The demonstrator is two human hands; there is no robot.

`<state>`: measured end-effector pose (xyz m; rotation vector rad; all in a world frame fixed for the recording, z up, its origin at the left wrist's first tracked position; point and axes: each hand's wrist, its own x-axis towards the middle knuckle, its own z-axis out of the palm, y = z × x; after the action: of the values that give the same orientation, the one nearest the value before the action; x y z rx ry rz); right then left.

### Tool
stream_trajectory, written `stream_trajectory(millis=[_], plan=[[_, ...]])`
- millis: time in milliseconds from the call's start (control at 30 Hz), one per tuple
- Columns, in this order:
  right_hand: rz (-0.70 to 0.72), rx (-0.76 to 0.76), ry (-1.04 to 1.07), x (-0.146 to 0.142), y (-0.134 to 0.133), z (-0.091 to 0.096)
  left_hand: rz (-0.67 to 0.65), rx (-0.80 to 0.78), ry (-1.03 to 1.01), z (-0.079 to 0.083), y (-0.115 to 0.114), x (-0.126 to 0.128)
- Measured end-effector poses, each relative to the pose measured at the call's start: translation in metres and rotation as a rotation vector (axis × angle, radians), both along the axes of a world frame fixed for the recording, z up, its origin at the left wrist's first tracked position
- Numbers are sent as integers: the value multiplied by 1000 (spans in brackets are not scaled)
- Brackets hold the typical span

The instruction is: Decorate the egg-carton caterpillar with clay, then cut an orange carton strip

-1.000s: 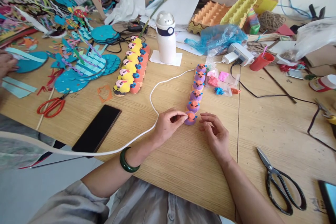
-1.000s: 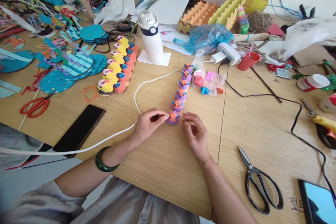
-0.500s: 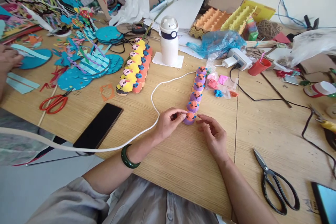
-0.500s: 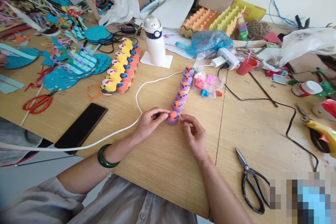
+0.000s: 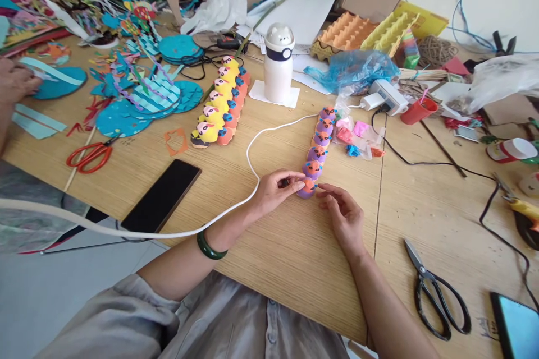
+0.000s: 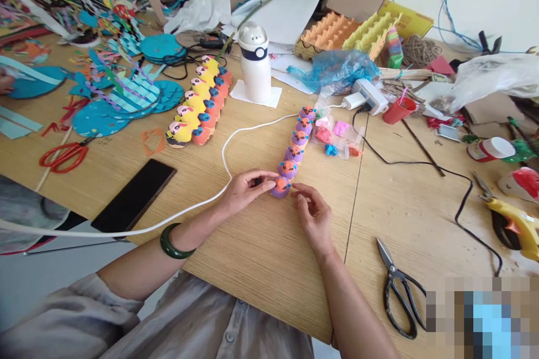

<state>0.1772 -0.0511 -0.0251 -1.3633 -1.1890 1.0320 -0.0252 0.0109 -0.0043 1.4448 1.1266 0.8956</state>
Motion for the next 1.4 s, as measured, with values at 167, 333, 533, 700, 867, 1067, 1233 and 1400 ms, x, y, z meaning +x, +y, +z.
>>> stream_trajectory(millis=[167,333,533,700,867,1067,1233,1400], plan=[[-2,-9,0,0,0,0,5,15,26,-1,2,0],[-11,-7,-3,-2,1,3,4,-134,-102,1,2,-3],[-18,-21,2,-3,1,4,-3,3,-6,0,2,0],[-28,-22,3,-5,2,6,78,-150,-159,-5,1,-1],[-100,-5,57,-4,6,5,176,-333,-544,1,-10,-5],[-104,129,-69,-17,-12,32,92,-456,-653,12,-58,-4],[242,399,-642,-40,-34,53,65,-509,-576,3,-89,-7],[261,439,-721,-53,-35,38,70,-401,-402,0,-92,-17]])
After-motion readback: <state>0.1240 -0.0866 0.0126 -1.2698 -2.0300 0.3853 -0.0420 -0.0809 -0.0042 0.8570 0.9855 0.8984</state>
